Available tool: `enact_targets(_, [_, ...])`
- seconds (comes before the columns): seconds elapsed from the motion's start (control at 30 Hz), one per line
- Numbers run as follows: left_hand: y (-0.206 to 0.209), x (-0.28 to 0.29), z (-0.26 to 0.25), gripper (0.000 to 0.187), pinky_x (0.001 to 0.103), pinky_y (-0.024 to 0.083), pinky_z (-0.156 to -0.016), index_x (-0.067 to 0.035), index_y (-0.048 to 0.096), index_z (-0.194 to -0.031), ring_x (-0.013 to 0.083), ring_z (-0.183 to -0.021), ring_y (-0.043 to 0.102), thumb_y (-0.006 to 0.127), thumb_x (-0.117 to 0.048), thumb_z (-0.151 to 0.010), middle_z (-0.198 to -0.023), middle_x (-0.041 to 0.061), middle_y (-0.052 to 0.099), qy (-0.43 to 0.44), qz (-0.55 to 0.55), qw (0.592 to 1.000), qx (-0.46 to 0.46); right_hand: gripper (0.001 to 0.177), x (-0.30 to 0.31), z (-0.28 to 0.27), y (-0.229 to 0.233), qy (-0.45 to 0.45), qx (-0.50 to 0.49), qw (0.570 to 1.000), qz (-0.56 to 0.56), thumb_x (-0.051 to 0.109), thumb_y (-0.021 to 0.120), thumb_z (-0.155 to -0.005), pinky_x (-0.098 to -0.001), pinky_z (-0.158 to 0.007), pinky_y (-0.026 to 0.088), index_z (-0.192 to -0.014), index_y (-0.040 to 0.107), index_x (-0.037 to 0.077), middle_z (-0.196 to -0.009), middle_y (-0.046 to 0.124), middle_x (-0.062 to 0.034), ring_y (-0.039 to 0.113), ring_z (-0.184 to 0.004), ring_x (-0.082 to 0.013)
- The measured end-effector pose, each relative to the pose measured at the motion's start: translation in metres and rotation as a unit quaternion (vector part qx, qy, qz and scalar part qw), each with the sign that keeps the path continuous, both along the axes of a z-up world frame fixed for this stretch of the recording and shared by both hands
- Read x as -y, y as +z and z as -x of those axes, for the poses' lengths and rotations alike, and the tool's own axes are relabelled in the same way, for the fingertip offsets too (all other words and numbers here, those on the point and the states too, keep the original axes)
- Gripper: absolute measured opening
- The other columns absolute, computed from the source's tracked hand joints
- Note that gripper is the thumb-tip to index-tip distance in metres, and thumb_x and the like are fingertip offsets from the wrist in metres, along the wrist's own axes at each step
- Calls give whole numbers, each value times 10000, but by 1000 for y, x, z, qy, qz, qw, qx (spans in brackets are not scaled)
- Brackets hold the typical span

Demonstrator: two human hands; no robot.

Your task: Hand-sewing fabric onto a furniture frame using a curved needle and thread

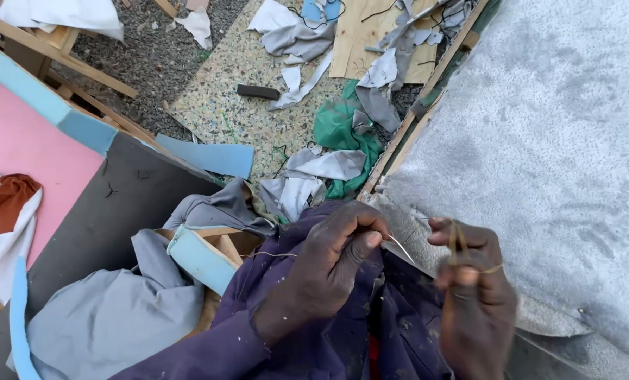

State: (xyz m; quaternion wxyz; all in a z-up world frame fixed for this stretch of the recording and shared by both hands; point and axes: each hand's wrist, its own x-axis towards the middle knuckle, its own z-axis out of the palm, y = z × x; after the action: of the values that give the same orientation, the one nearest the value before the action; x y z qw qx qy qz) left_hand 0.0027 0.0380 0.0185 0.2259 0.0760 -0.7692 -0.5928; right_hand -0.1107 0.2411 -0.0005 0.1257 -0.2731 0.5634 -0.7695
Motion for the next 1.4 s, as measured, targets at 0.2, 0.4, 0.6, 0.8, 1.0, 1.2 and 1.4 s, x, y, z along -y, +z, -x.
enact_targets(0.2, [-21,0,11,163,600,574,-1431,-74,742,-1423,447,-1637,703,607,-135,-1356,-1688,200,703,-30,117,991,-63,648,3,42,-10,-2,-139,983,-122,609,471,-1401,-551,-1535,578,-1039,609,90,-1606,641,-208,692,-1684,-387])
enact_targets(0.4, [-24,-21,41,150,679,513,-1474,-90,738,-1409,554,-1730,606,634,-187,-1361,-1860,284,585,-127,235,963,-48,477,3,72,-5,114,134,973,151,408,608,-1442,-520,-1321,601,-1022,733,221,-1020,690,26,718,-1044,-209])
enact_targets(0.6, [-27,-37,64,192,663,545,-1316,-121,717,-1464,503,-1412,680,655,-245,-1331,-1472,238,677,-127,278,951,-52,482,-5,95,45,144,260,954,23,395,677,-1307,-400,-848,387,-856,589,246,-736,431,69,367,-736,-130])
enact_targets(0.8, [-48,-61,70,116,634,475,-1253,-254,672,-1430,442,-1388,630,597,-318,-1368,-1474,145,622,-131,243,961,-35,492,-29,110,35,112,306,945,-24,311,626,-1352,-393,-834,393,-874,542,230,-737,374,75,356,-724,-106])
enact_targets(1.0, [-51,-73,80,193,636,429,-1185,-182,687,-1489,433,-1345,598,680,-305,-1341,-1419,126,609,-153,246,956,-41,527,-61,113,11,91,360,928,21,281,585,-1418,-364,-858,483,-896,567,215,-781,379,67,402,-765,-138])
enact_targets(1.2, [-17,-48,53,165,653,513,-1245,-95,706,-1453,510,-1472,649,672,-196,-1327,-1614,248,666,-187,262,947,-8,481,-43,70,15,128,296,941,103,321,619,-1360,-463,-942,432,-904,689,187,-760,511,23,452,-783,-195])
enact_targets(1.4, [-6,7,10,229,508,660,-1194,-38,808,-1327,384,-1335,829,637,-186,-1297,-1398,185,824,39,161,986,33,359,-28,-15,78,-174,-119,896,-391,163,621,-1270,-399,-1132,734,-1237,929,-19,-1474,948,-217,910,-1468,-297])
